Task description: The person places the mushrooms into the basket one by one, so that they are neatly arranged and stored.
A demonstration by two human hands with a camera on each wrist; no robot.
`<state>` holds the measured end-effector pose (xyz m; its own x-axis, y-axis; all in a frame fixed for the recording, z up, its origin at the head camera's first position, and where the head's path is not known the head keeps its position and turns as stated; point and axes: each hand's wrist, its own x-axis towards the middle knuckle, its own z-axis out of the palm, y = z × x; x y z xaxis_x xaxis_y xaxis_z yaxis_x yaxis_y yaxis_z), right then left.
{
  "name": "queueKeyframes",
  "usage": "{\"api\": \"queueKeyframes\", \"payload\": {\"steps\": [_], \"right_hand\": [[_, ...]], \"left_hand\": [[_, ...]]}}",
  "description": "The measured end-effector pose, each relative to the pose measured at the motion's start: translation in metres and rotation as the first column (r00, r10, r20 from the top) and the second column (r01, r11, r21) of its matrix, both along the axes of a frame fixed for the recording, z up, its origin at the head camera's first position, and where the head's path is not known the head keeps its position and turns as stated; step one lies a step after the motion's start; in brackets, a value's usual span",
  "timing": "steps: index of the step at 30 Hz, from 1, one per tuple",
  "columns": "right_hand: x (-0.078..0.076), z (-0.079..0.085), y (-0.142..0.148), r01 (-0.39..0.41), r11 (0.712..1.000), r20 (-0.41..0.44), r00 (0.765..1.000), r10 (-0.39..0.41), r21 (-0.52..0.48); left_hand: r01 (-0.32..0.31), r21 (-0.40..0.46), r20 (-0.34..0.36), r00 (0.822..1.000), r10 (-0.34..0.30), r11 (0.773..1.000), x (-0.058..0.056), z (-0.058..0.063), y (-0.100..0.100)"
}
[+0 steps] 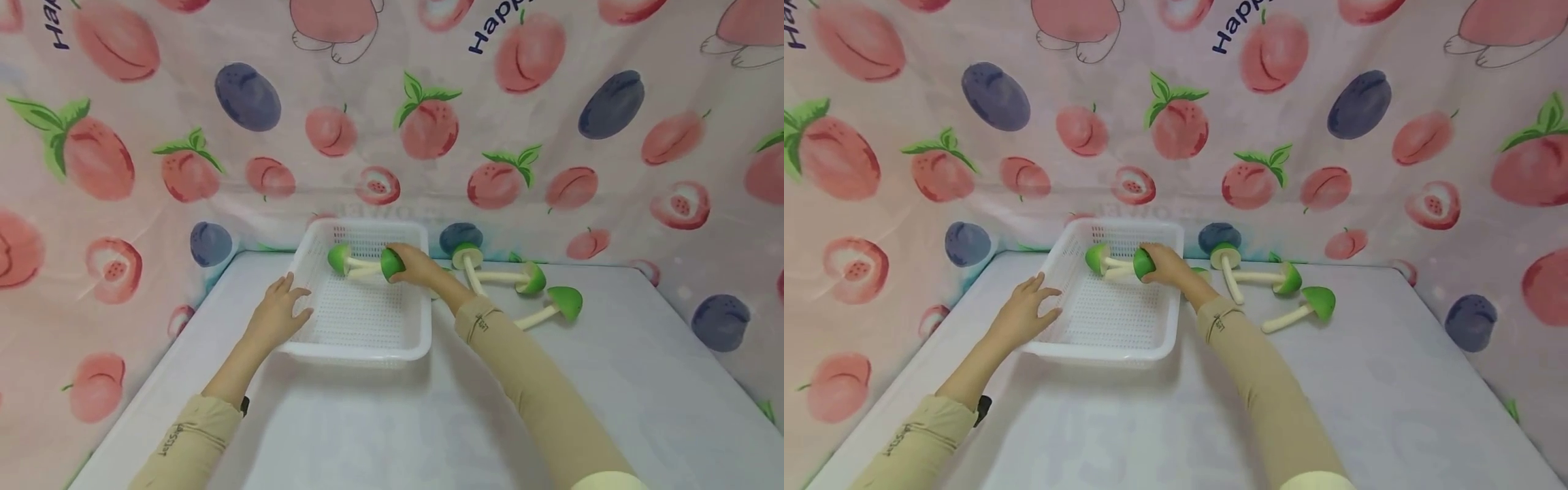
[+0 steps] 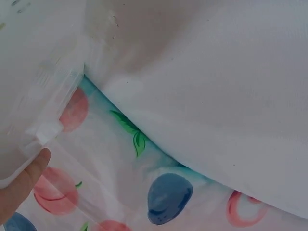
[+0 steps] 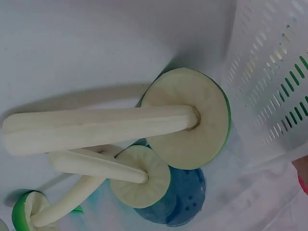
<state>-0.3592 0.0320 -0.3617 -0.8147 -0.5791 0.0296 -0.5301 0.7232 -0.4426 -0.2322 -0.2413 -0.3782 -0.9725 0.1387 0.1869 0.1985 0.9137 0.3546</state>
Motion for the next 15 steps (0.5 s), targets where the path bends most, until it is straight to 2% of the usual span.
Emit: {"api": "queueKeyframes", "payload": {"steps": [7,15], "right_hand": [[-0.013,0.000,-0.008,0.018,0.997,-0.025,1.000,-0.016,0.081],[-0.020,-0.004,-0.017,0.030,0.992,0.025,0.999,-0.034,0.122]], "left_hand": [[0.001,0.018,-0.005,1.000,0.000,1.000,-0.001,0.003,-0.001],[-0.004,0.006,-0.003,1.000,0.004,1.000,0.000,0.001,-0.002]]}}
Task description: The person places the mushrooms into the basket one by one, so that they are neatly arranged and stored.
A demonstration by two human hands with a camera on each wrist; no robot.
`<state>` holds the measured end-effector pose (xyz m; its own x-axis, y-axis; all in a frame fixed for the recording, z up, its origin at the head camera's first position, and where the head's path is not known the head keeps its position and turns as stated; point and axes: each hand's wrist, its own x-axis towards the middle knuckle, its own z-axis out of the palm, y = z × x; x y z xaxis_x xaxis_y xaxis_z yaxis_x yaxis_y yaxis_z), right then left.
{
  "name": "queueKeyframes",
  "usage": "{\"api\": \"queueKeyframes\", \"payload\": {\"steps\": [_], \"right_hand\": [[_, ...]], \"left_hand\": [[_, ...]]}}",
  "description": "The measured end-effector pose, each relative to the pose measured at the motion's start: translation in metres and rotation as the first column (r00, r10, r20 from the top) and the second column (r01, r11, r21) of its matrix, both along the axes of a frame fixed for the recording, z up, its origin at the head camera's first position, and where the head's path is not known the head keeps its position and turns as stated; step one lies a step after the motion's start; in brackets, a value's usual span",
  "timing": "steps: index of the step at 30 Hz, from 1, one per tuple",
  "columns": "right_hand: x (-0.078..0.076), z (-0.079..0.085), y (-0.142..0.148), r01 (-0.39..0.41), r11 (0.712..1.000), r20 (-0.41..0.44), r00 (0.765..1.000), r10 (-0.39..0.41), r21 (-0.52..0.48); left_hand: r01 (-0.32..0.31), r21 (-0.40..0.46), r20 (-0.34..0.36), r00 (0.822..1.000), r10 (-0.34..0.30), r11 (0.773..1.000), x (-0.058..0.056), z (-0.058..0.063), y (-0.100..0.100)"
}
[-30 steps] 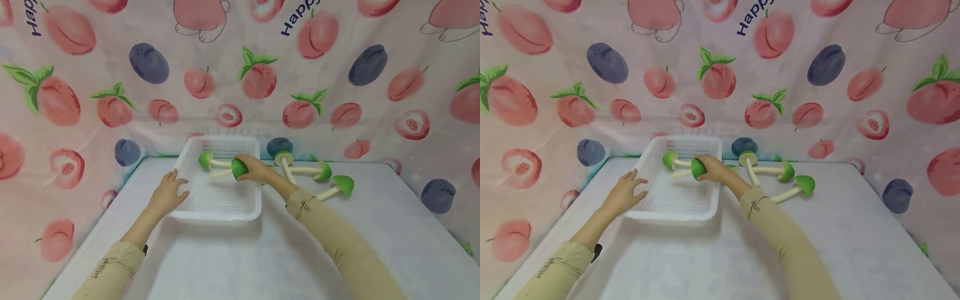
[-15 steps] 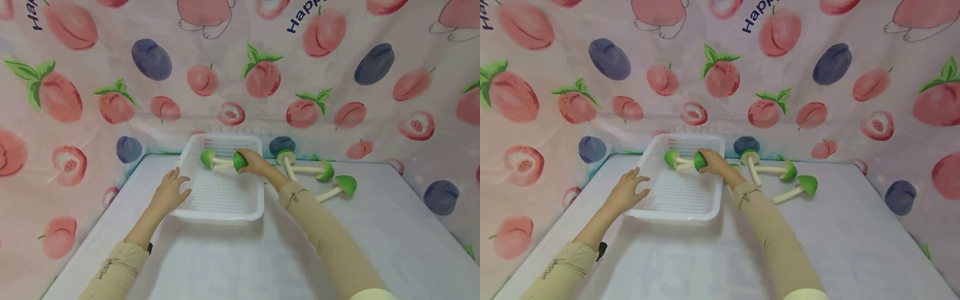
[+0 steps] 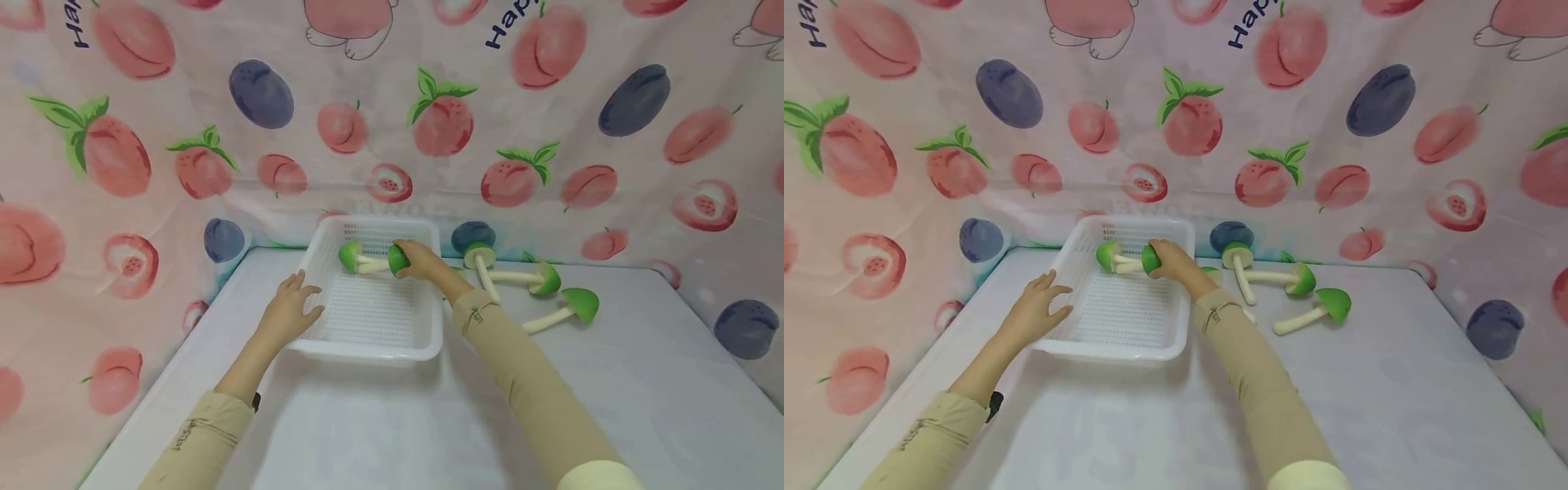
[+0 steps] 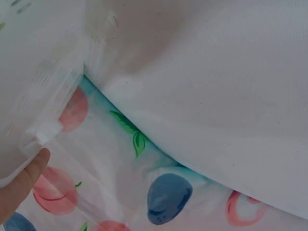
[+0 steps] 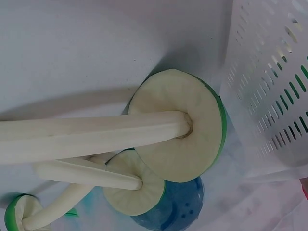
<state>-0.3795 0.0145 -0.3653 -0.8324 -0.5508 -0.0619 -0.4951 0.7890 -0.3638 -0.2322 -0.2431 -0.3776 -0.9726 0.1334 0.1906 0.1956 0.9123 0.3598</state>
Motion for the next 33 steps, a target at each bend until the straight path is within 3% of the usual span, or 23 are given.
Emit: {"api": "queueKeyframes", "payload": {"steps": [23,33], "right_hand": [[-0.012,-0.014,-0.010,0.082,0.981,0.013,0.996,-0.085,0.176],[-0.011,-0.018,-0.011,0.078,0.941,-0.101,0.994,-0.047,0.330]], "left_hand": [[0.002,0.000,-0.008,1.000,-0.002,1.000,0.001,0.001,0.001],[0.010,0.003,0.020,1.000,-0.010,1.000,0.001,0.000,0.002]]}}
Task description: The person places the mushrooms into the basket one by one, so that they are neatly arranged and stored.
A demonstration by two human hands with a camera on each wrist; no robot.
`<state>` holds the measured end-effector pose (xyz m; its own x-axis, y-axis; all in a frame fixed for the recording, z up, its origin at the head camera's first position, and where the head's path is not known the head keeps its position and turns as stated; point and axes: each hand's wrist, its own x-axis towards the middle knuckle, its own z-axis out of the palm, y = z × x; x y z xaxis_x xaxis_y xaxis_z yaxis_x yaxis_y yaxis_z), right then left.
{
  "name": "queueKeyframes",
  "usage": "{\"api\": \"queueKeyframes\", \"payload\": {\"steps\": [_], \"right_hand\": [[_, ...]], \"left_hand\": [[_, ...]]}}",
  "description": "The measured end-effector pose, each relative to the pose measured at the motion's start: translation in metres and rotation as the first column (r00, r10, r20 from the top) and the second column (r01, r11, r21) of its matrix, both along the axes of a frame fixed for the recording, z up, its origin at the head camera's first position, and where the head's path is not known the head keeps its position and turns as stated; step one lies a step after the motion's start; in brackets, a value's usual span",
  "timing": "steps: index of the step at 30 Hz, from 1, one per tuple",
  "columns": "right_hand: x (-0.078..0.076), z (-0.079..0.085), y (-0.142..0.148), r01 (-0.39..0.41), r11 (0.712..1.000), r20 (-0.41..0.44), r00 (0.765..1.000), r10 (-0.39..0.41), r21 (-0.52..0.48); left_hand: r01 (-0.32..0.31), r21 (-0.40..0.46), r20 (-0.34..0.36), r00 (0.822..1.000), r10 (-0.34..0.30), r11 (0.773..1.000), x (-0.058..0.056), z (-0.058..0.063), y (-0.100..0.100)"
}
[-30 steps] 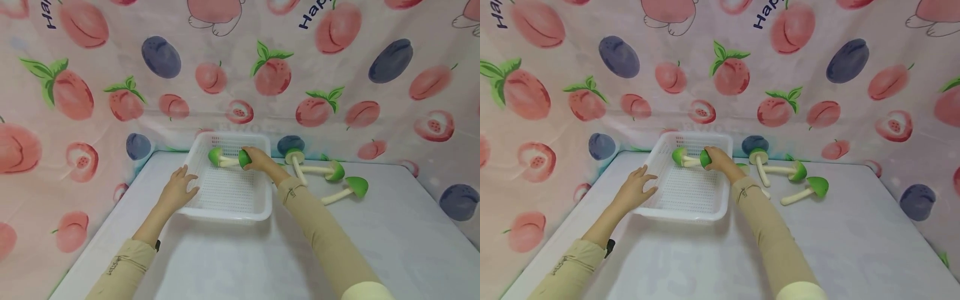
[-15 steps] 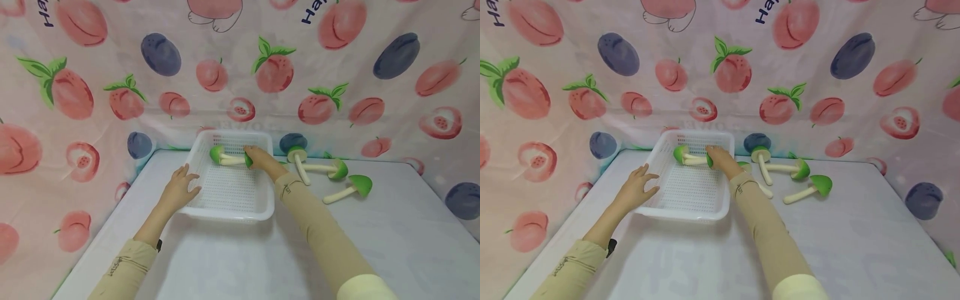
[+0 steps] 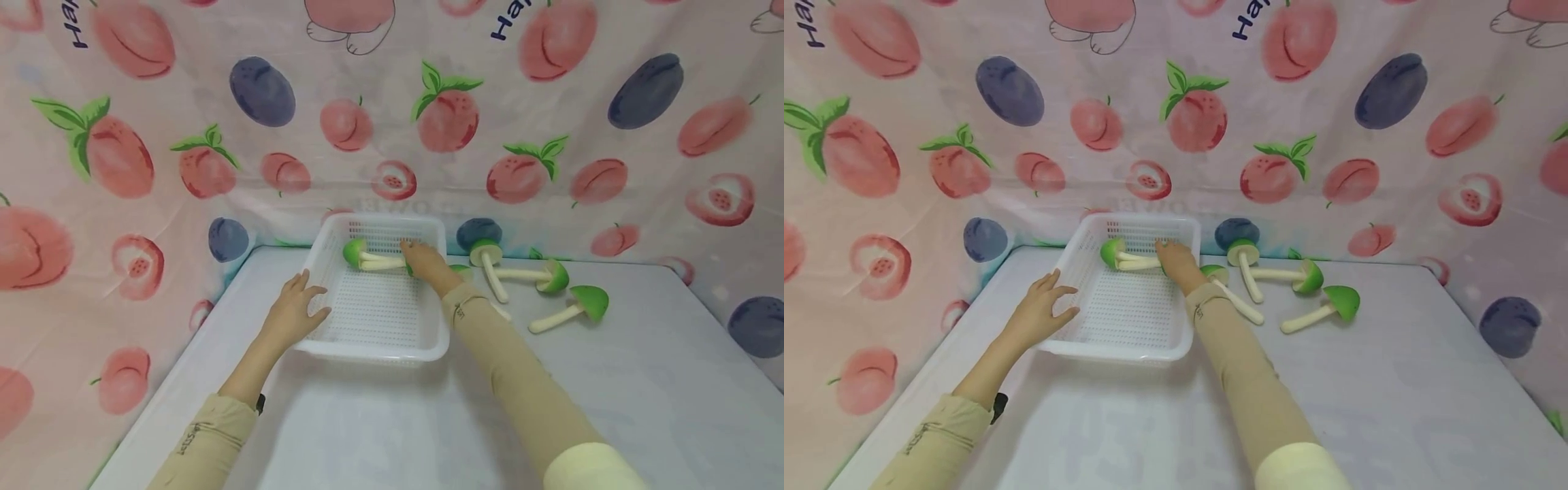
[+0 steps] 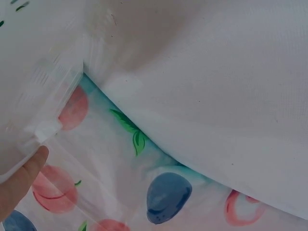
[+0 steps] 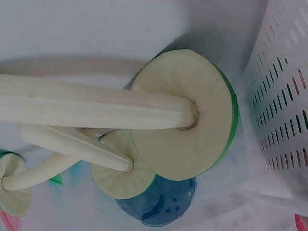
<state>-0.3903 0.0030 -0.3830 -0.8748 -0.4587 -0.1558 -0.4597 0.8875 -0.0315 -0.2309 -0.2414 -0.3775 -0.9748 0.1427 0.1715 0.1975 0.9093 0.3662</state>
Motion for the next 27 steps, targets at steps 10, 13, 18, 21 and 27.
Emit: {"api": "queueKeyframes", "payload": {"steps": [10,13,18,21,27], "right_hand": [[0.0049,0.0007,-0.0034,-0.001,0.997,-0.036,0.999,0.004,0.082],[0.0044,0.0005,-0.0020,-0.003,0.998,-0.038,0.999,0.005,0.064],[0.0066,0.0037,-0.0009,0.004,1.000,-0.028,1.000,-0.003,0.013],[0.0086,0.0049,-0.0023,0.002,1.000,-0.027,1.000,-0.001,0.018],[0.0055,0.0040,-0.0015,0.009,1.000,0.002,1.000,-0.009,0.018]], "left_hand": [[-0.007,0.006,0.008,1.000,0.007,1.000,0.0004,-0.0015,-0.0009],[-0.003,0.006,0.006,1.000,0.003,1.000,-0.0003,-0.0009,-0.0001],[-0.006,0.003,0.005,1.000,0.006,1.000,0.0005,0.0009,0.0009],[-0.013,0.001,0.001,1.000,0.013,1.000,0.0015,0.0004,0.0003],[-0.012,-0.003,0.000,1.000,0.012,1.000,-0.0011,-0.0007,0.0006]]}}
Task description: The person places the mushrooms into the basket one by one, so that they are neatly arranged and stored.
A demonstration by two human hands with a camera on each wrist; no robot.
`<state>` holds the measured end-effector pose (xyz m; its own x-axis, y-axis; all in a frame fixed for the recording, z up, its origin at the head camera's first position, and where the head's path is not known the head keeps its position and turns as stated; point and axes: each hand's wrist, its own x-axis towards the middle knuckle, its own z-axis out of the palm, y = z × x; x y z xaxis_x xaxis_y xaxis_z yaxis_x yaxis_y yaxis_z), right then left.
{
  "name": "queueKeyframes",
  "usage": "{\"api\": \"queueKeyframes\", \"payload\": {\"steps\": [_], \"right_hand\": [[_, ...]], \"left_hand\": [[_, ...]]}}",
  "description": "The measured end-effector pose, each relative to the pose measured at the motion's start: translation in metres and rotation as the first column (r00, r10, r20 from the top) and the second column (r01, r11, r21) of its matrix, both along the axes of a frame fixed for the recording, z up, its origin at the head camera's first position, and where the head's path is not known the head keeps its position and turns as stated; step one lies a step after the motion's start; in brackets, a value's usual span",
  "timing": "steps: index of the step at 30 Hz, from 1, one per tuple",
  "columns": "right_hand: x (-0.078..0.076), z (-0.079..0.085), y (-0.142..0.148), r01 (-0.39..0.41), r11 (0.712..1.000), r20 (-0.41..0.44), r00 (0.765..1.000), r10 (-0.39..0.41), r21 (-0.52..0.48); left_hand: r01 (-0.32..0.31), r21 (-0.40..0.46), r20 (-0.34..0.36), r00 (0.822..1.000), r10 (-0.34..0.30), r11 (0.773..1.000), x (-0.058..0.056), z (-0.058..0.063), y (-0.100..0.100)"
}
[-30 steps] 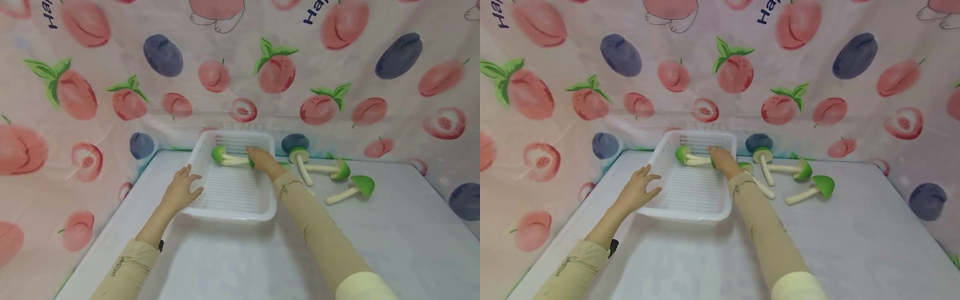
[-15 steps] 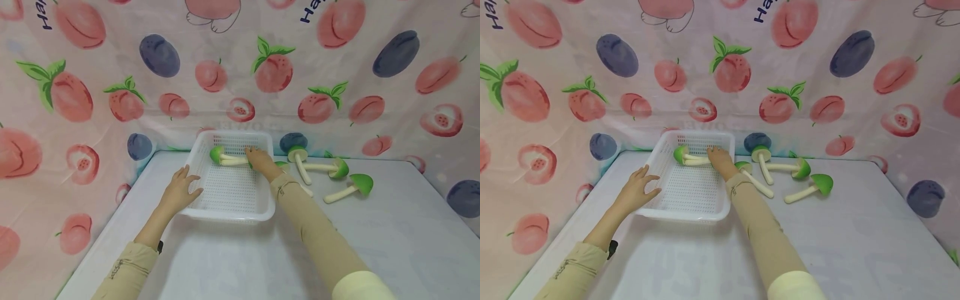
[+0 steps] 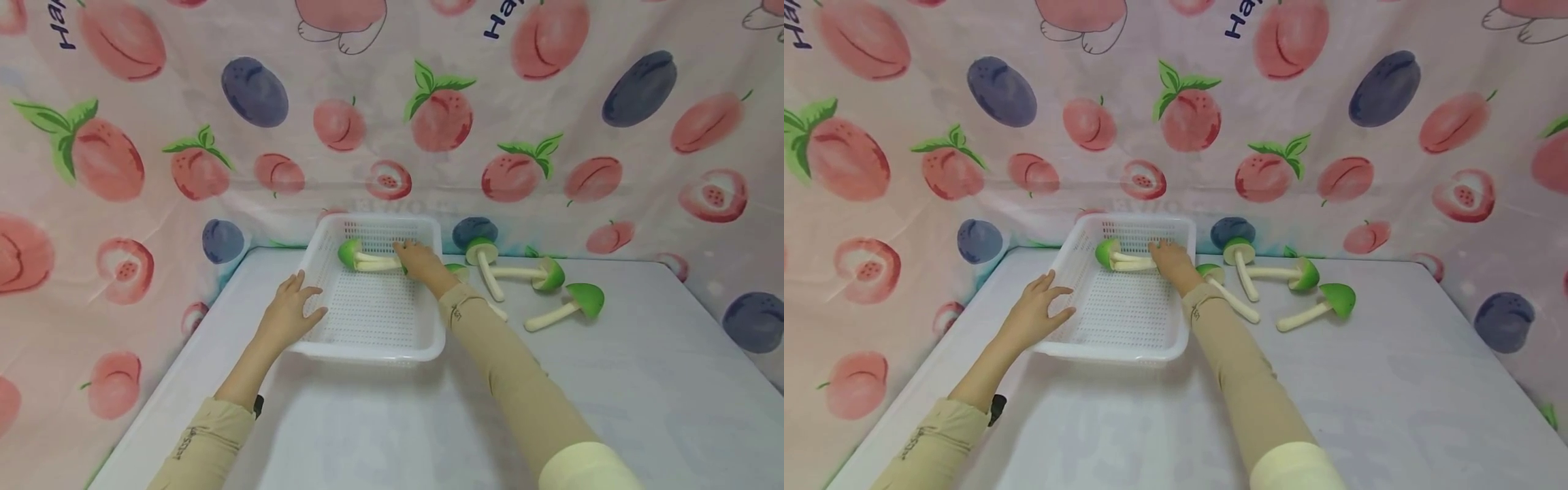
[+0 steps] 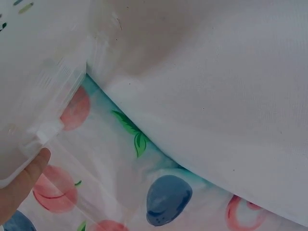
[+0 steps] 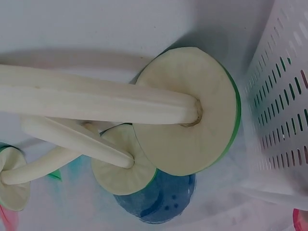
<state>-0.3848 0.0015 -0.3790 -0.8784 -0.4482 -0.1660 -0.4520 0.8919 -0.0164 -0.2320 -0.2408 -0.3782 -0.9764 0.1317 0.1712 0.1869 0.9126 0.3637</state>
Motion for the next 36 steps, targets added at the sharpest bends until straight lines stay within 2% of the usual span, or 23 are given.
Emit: {"api": "queueKeyframes", "payload": {"steps": [4,5,6,9,12,13,18,20,23,31,36], "right_hand": [[-0.013,-0.007,0.000,-0.016,1.000,0.004,1.000,0.016,-0.027],[-0.014,-0.009,0.000,-0.040,0.999,-0.021,0.999,0.039,-0.035],[-0.024,-0.020,0.002,-0.081,0.996,-0.075,0.994,0.078,-0.043],[-0.028,-0.023,0.004,-0.135,0.990,-0.129,0.983,0.129,-0.040],[-0.021,-0.017,0.005,-0.167,0.983,-0.162,0.975,0.152,-0.082],[-0.010,-0.006,0.004,-0.155,0.983,-0.140,0.980,0.141,-0.095],[0.008,0.003,0.006,-0.236,0.966,-0.271,0.941,0.200,-0.105],[0.013,0.005,0.005,-0.255,0.960,-0.292,0.932,0.213,-0.115],[0.017,0.008,0.005,-0.265,0.952,-0.289,0.934,0.213,-0.156],[0.025,0.011,0.009,-0.241,0.922,-0.227,0.958,0.176,-0.303],[0.034,0.012,0.013,-0.255,0.884,-0.223,0.958,0.178,-0.393]], "left_hand": [[0.002,-0.003,0.000,1.000,-0.002,1.000,0.000,0.000,0.000],[0.000,-0.003,0.003,1.000,0.000,1.000,0.000,0.000,0.000],[-0.002,-0.005,0.004,1.000,0.002,1.000,0.000,-0.001,0.000],[-0.006,-0.008,0.011,1.000,0.006,1.000,-0.001,-0.001,0.001],[-0.004,-0.005,0.012,1.000,0.004,1.000,-0.001,-0.001,0.002],[-0.003,-0.003,0.011,1.000,0.003,1.000,-0.001,-0.001,0.003],[-0.002,-0.005,0.010,1.000,0.002,1.000,-0.001,0.000,0.003],[-0.005,-0.007,0.005,1.000,0.005,1.000,0.000,0.001,0.003],[-0.009,-0.008,0.000,1.000,0.009,1.000,0.001,0.003,0.002],[0.000,-0.003,0.003,1.000,0.000,1.000,0.001,0.003,0.002],[0.003,-0.009,-0.001,1.000,-0.003,1.000,0.002,0.002,0.002]]}}
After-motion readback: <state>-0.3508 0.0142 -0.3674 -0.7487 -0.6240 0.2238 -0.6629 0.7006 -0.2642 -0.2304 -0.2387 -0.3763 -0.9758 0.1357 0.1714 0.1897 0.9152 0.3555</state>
